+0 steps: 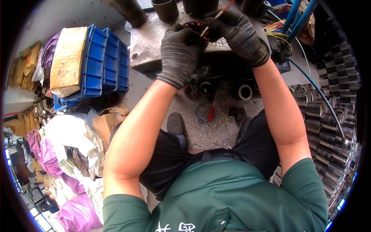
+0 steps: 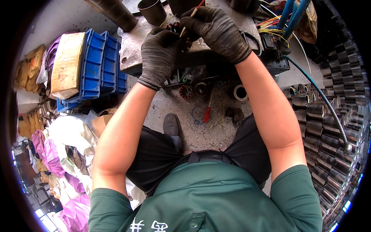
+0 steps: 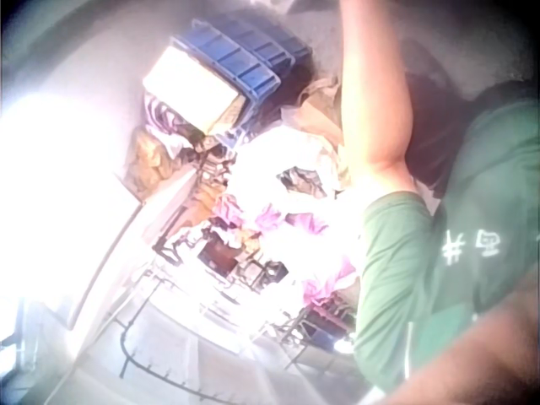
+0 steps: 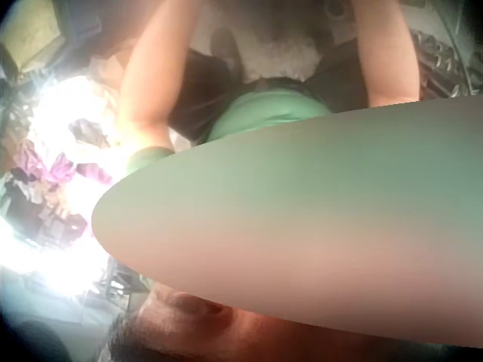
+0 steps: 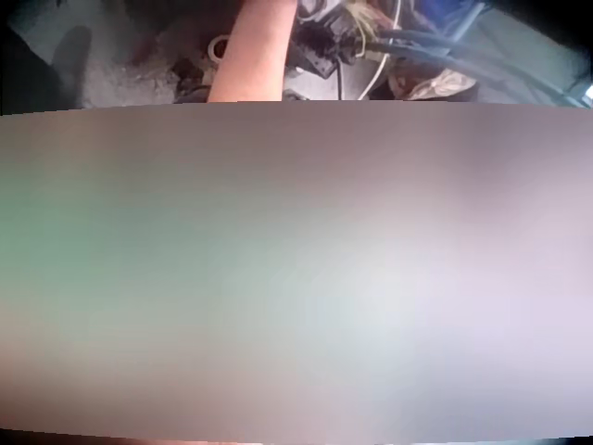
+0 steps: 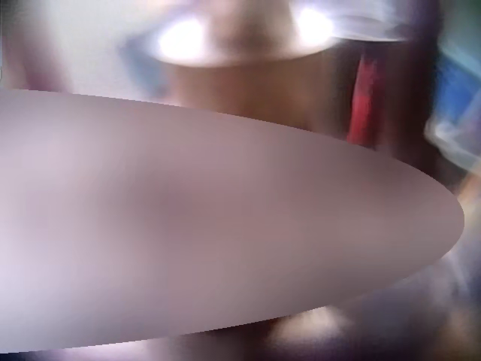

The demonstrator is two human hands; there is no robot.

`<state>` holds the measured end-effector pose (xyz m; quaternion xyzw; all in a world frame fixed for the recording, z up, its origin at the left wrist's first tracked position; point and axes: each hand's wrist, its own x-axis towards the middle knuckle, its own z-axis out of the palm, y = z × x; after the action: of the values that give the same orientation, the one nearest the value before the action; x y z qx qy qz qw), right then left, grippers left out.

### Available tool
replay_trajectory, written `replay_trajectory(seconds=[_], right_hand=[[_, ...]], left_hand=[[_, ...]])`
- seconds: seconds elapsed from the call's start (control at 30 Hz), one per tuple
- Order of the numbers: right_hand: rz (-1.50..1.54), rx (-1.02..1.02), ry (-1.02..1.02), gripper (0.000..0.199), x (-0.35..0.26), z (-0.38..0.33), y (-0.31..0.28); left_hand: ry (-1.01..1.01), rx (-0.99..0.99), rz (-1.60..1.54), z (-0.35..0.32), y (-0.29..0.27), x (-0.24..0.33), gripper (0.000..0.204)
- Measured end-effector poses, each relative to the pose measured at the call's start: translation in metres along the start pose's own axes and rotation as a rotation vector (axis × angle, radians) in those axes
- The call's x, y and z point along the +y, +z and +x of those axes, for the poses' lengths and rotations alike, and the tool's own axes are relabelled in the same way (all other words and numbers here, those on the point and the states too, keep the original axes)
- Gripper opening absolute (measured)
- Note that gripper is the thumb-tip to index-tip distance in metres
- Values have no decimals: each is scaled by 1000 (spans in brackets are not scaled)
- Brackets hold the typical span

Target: The person trims the winding on a motor stator using scissors, cuts and strips colored wires, and connects the wires to the stator coil.

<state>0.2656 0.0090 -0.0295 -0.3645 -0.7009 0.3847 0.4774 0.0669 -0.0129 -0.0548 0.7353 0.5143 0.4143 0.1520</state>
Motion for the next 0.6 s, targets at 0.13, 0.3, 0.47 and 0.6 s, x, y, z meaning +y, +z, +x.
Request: replay_trajectory(seconds=[0.13,0.3,0.47,0.6], right_hand=[[-1,-6,71,27,-6,-5,5],[-179,39,-28,26,-11,-10,9],[26,155,79,25,-22,-11,11],[338,199,117,27,-54,-19,-14]], left_hand=[[-52,23,-117,2,0,4,19],[-108,2,-154,1,3,-1,20],[-2,84,-89,-2,1,3,18],[-6,107,-70,-11,-8,15,16]])
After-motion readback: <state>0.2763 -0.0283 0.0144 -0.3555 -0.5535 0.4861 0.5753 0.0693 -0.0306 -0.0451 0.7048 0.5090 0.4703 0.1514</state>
